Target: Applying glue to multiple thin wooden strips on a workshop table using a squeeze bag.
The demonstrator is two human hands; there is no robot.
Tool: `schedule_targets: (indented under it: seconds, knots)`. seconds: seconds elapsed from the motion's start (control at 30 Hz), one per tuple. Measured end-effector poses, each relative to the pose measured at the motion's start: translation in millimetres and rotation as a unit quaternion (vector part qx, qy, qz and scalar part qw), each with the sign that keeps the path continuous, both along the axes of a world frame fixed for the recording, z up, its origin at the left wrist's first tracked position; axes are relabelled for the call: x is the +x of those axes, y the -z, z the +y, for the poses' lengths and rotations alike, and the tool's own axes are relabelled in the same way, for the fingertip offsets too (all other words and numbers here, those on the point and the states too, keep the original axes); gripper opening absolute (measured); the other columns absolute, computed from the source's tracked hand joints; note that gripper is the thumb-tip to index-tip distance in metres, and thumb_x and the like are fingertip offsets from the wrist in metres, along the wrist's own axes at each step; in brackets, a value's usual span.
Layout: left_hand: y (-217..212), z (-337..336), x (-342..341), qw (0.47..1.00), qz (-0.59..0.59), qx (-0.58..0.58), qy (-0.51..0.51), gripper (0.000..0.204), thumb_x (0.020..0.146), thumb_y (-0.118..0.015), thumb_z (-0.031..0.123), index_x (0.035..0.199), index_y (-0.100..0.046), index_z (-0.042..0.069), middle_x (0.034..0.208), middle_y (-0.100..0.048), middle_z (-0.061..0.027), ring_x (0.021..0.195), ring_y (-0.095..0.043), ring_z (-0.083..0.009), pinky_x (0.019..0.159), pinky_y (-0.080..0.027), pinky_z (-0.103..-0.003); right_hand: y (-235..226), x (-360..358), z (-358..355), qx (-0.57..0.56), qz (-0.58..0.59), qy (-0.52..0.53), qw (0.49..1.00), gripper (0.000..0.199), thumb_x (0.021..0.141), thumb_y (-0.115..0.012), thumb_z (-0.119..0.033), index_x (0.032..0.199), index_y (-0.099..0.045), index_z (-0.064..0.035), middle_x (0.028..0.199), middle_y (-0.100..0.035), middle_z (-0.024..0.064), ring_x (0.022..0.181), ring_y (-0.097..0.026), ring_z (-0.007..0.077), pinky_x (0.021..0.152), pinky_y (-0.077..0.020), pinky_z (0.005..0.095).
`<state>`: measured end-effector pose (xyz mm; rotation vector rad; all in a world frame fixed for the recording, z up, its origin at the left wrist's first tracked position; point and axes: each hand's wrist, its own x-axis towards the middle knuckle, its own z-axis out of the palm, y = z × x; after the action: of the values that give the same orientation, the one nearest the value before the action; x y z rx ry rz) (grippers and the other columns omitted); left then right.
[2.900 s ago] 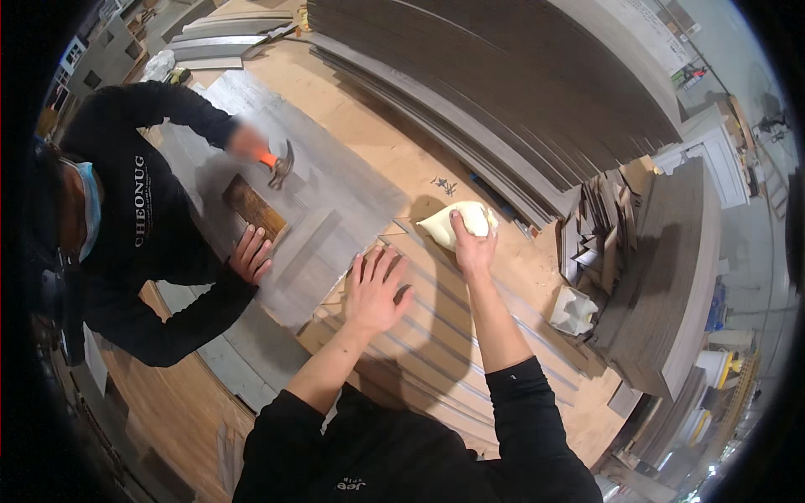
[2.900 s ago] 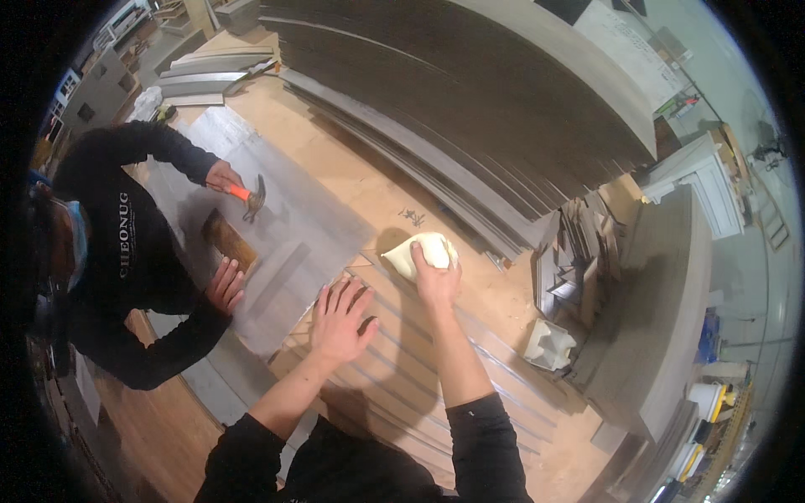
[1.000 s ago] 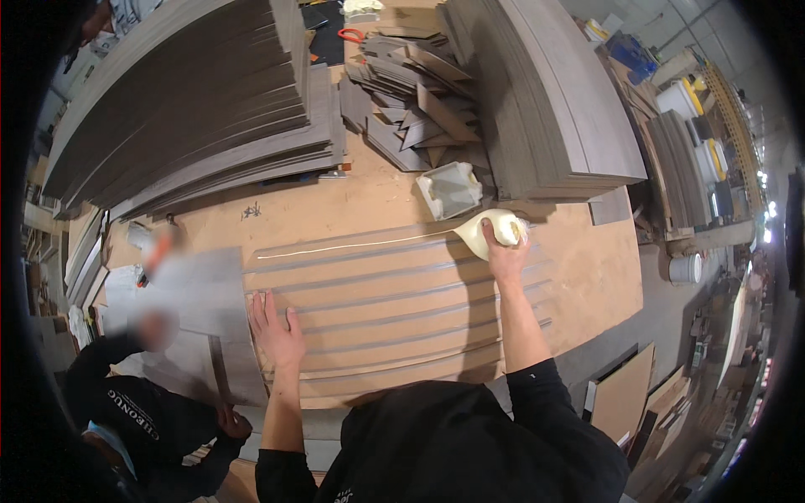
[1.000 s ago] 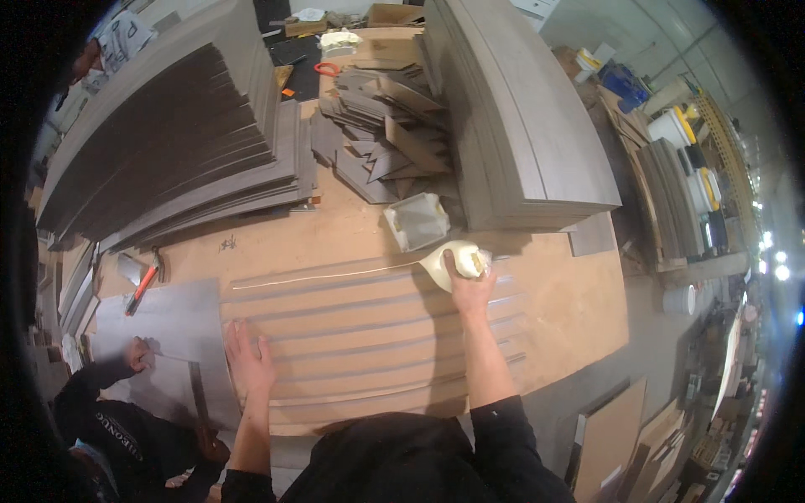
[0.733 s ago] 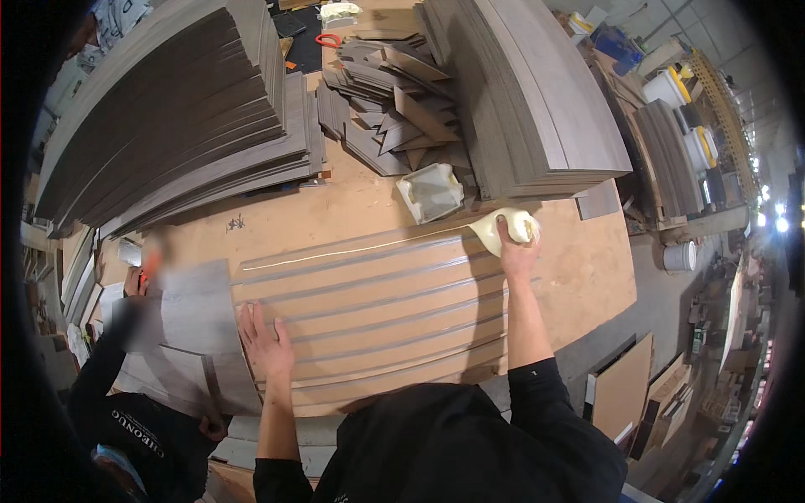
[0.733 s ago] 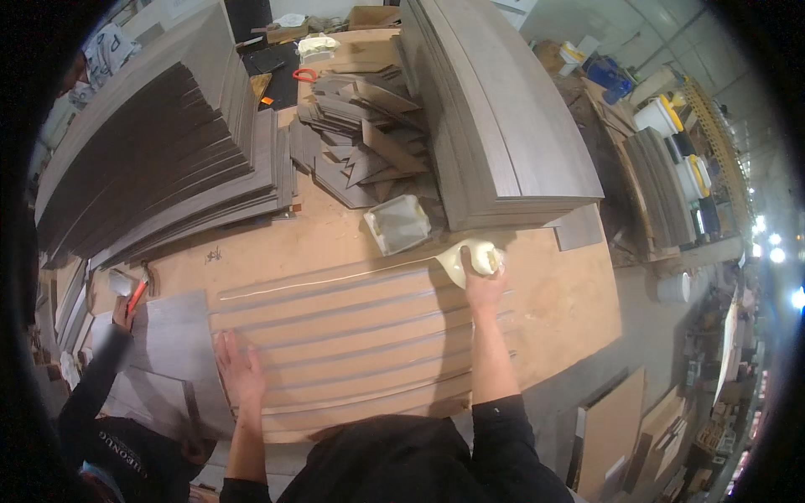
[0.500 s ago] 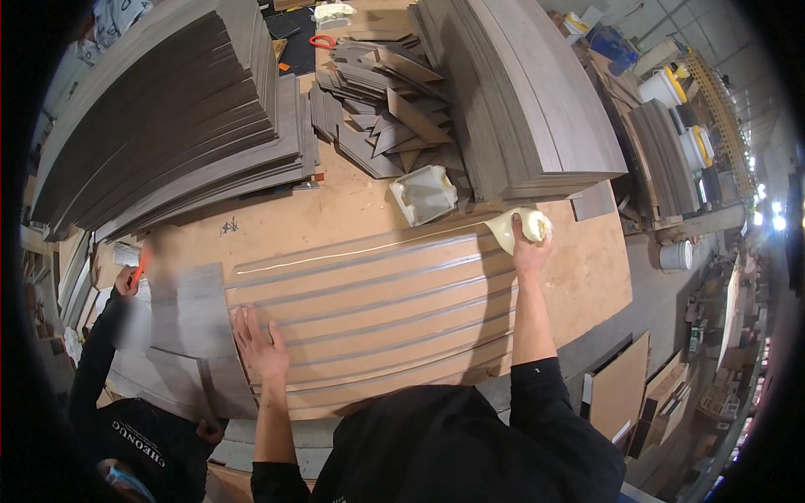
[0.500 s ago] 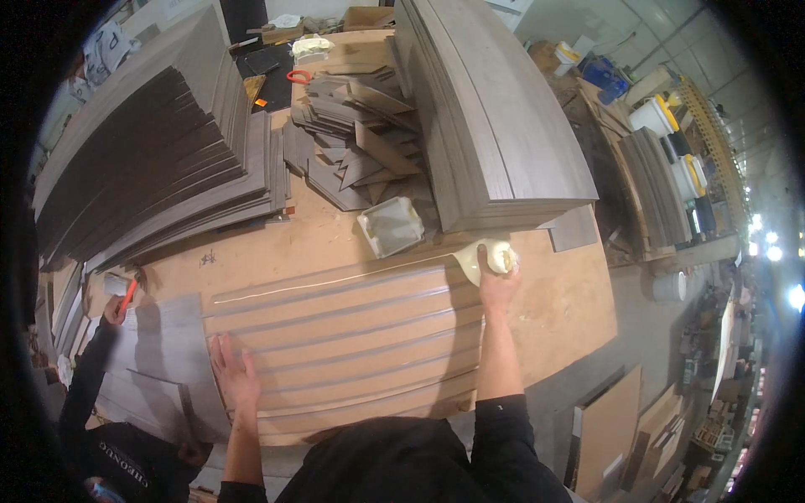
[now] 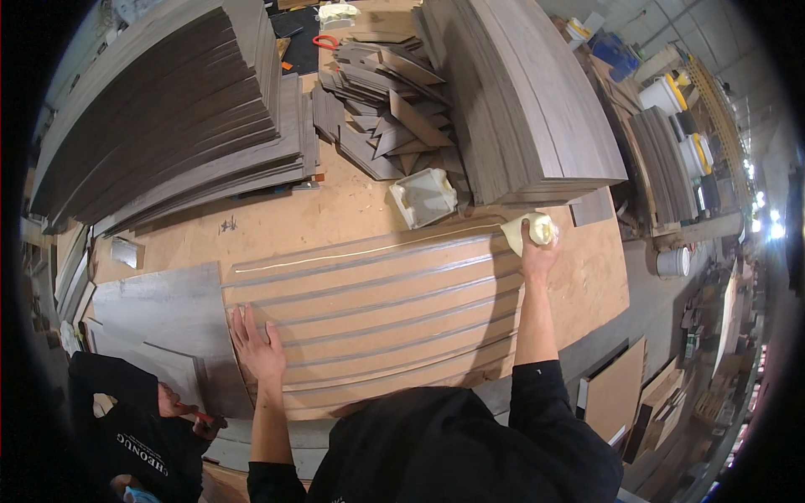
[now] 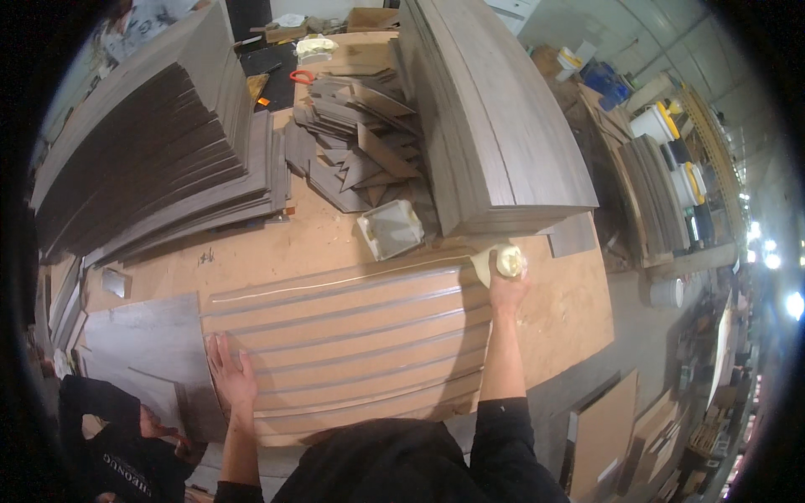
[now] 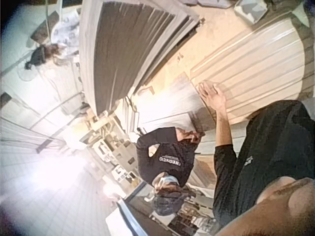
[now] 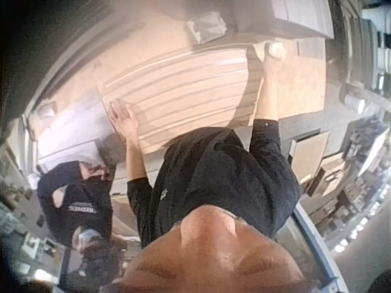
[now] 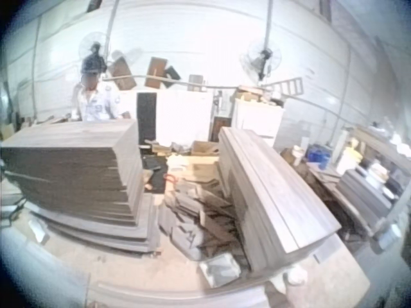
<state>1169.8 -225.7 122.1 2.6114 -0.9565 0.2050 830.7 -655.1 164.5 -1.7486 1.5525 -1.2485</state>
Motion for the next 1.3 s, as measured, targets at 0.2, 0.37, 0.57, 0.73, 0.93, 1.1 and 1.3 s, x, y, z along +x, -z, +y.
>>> schedule_targets:
  seconds: [0.2, 0.37, 0.57, 0.73, 0.93, 1.1, 1.3]
  knots:
    - [-7, -5, 2, 0.998, 0.052, -0.015, -0.01, 0.056, 0.093, -0.06, 0.023, 0.144, -0.046, 0.006, 0.152, -0.039, -0.0216, 0.141, -0.035, -0.0432, 0.116, -0.03, -0.053, 21, -34, 37, 0.368, -0.677, -0.335, 0.543, 0.063, 0.092, -0.055, -0.063, 0.135, -0.057, -0.0164, 0.109, -0.069, 0.0063, 0.095, -0.066, 0.024, 0.076, -0.055, 0.0362]
    - [7, 7, -5, 0.998, 0.024, -0.053, 0.032, 0.054, 0.083, -0.068, 0.015, 0.134, -0.053, 0.003, 0.146, -0.044, -0.0214, 0.138, -0.036, -0.046, 0.114, -0.029, -0.058, -83, 85, 129, 0.432, -0.59, -0.124, 0.671, 0.065, 0.089, -0.049, -0.074, 0.133, -0.055, -0.0267, 0.114, -0.067, 0.0081, 0.098, -0.065, 0.0328, 0.054, -0.0539, 0.036]
    - [-5, -11, -20, 0.986, 0.064, -0.067, 0.135, 0.046, 0.077, -0.071, 0.015, 0.121, -0.061, 0.006, 0.137, -0.05, -0.0183, 0.129, -0.046, -0.0395, 0.111, -0.033, -0.056, 7, 123, 132, 0.533, -0.519, -0.296, 0.599, 0.063, 0.09, -0.057, -0.068, 0.127, -0.057, -0.017, 0.109, -0.069, 0.0099, 0.087, -0.07, 0.0254, 0.044, -0.0522, 0.0298]
    - [-14, -12, -24, 0.992, 0.031, -0.096, 0.081, 0.042, 0.078, -0.07, 0.019, 0.119, -0.063, 0.011, 0.132, -0.053, -0.0135, 0.126, -0.049, -0.0334, 0.111, -0.034, -0.055, 12, 229, 179, 0.403, -0.315, -0.278, 0.813, 0.048, 0.093, -0.066, -0.049, 0.118, -0.059, -0.0092, 0.099, -0.069, 0.0077, 0.08, -0.07, 0.0203, 0.05, -0.055, 0.0326]
    - [-17, -3, -21, 0.988, 0.067, -0.132, 0.039, 0.044, 0.074, -0.072, 0.017, 0.117, -0.063, 0.013, 0.124, -0.053, -0.0104, 0.12, -0.049, -0.0333, 0.107, -0.036, -0.052, -2, 325, 226, 0.317, -0.146, -0.386, 0.854, 0.038, 0.086, -0.08, -0.026, 0.109, -0.066, 0.0014, 0.102, -0.071, 0.0104, 0.093, -0.067, 0.019, 0.084, -0.0527, 0.0343]
    - [-16, -2, -19, 0.987, 0.06, -0.146, 0.03, 0.042, 0.074, -0.072, 0.019, 0.115, -0.063, 0.012, 0.123, -0.054, -0.0093, 0.121, -0.049, -0.0335, 0.107, -0.038, -0.051, 0, 371, 257, 0.231, -0.078, -0.452, 0.858, 0.035, 0.084, -0.082, -0.026, 0.101, -0.07, 0.0022, 0.096, -0.073, 0.0097, 0.085, -0.068, 0.0177, 0.08, -0.0541, 0.0324]
    - [-18, -1, -19, 0.987, 0.067, -0.144, 0.03, 0.041, 0.075, -0.072, 0.019, 0.114, -0.063, 0.012, 0.124, -0.054, -0.0085, 0.121, -0.048, -0.0327, 0.107, -0.038, -0.051, 15, 388, 262, 0.204, -0.065, -0.475, 0.853, 0.033, 0.083, -0.083, -0.023, 0.101, -0.069, 0.0016, 0.095, -0.072, 0.0083, 0.084, -0.067, 0.0156, 0.079, -0.0534, 0.0304]
